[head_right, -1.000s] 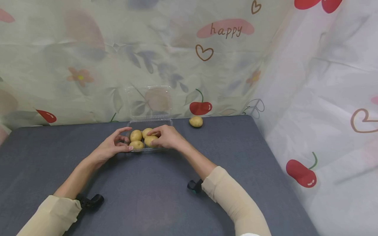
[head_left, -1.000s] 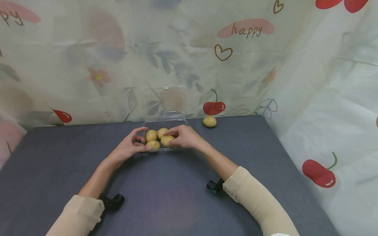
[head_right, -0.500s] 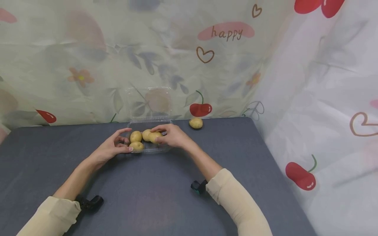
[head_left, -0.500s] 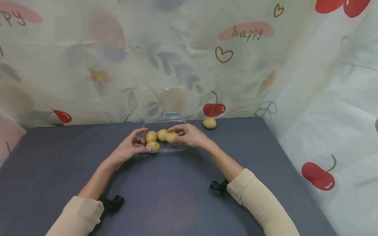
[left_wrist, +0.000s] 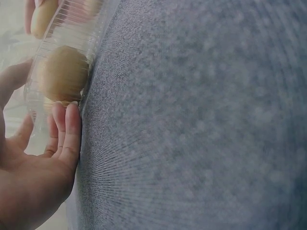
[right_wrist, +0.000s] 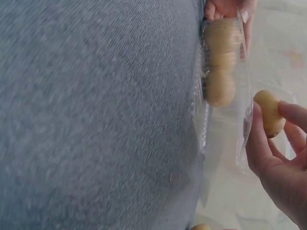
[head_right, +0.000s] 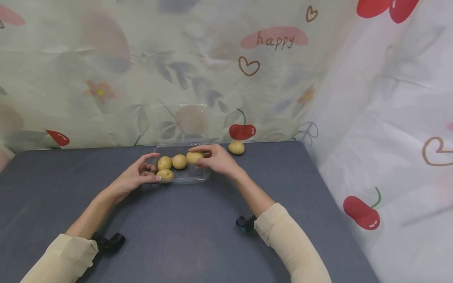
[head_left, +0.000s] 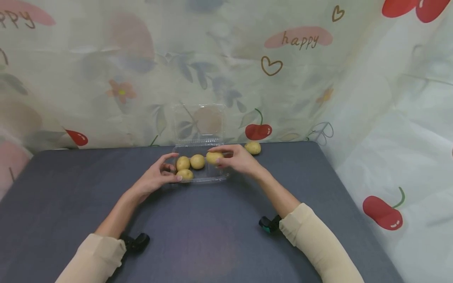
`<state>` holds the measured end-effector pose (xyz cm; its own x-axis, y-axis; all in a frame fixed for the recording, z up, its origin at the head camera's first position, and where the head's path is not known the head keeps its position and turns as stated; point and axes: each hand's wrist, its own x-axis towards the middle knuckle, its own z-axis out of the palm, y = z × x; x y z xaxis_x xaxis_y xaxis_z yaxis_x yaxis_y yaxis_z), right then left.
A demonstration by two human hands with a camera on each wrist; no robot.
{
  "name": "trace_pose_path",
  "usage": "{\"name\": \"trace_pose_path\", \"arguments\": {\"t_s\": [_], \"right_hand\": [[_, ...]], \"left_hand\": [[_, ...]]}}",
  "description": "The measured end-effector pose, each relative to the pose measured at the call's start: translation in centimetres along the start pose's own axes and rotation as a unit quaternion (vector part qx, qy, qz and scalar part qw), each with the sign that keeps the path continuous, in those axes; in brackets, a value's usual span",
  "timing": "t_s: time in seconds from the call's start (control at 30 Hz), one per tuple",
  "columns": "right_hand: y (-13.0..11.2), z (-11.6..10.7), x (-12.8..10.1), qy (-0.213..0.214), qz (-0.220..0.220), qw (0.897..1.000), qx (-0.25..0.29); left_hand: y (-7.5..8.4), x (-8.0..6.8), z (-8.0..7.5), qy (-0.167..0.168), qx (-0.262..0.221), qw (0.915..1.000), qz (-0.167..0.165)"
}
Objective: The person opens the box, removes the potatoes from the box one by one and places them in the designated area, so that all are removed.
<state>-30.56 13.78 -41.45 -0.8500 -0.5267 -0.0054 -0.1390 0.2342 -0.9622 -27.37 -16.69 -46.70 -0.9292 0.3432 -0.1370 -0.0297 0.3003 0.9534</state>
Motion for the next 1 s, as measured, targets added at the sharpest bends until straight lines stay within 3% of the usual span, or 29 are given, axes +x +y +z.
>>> {"name": "trace_pose_path", "arguments": {"t_s": [0.27, 0.67, 0.83, 1.0], "right_hand": [[0.6, -1.1, -0.3, 0.013, 0.017, 0.999, 0.043], [1.2, -2.6, -0.9, 0.067, 0.009, 0.998, -0.010], [1.6, -3.5, -1.1, 0.078, -0.017, 0.997, -0.013], [1.7, -4.5, -1.6, 0.078, -0.014, 0.997, -0.018]], "left_hand": [[0.0, -0.1, 0.0, -0.001, 0.002, 1.0000, 0.003], [-0.1, 0.0, 0.0, 0.002, 0.002, 1.0000, -0.002], [0.0, -0.1, 0.1, 0.002, -0.001, 1.0000, -0.003], [0.0, -0.1, 0.0, 0.003, 0.003, 1.0000, -0.003]]}}
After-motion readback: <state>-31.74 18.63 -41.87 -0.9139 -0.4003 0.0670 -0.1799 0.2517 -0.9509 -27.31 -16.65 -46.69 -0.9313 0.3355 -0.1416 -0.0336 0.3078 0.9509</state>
